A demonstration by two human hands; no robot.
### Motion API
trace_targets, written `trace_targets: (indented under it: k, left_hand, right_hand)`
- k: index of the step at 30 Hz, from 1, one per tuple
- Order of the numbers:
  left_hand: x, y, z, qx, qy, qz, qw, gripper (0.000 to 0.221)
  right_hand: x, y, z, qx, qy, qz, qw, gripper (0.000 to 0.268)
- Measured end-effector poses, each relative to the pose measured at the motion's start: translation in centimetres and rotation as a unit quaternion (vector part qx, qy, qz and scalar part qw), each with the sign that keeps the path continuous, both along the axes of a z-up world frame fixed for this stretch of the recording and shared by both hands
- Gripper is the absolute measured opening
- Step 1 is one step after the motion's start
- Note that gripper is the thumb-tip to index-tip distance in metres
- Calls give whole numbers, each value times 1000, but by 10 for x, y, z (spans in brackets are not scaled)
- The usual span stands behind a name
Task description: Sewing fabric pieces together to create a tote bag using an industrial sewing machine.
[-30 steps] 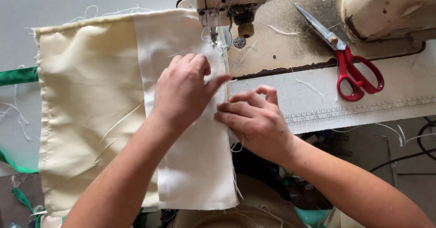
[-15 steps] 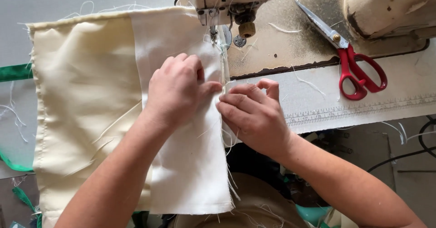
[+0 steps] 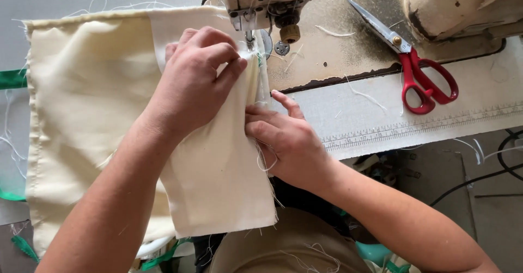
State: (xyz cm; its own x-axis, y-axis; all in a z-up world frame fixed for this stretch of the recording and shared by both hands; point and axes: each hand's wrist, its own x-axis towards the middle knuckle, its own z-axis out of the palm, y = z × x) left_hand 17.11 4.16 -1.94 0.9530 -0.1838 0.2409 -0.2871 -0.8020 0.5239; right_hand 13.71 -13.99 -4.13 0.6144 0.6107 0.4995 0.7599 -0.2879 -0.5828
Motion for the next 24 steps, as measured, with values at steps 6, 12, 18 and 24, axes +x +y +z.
trace_targets:
  k: [6,12,18,24]
  left_hand:
    - [-5,-3,-11,23,-29,-74,997,16]
    - [-8,3,-20,10,12,-77,997,20]
    - [-12,1,-32,85,-83,-93,989,14]
    - [-15,-3,-35,118,-149,-87,978,24]
  right_hand:
    - [14,-19,-3,-41,18,94,995,13]
    - [17,-22,-2,-51,-40,116,991,13]
    - [13,-18,1,-85,-126,50,987,9]
    - [17,-19,3,-102,-150,30,983,14]
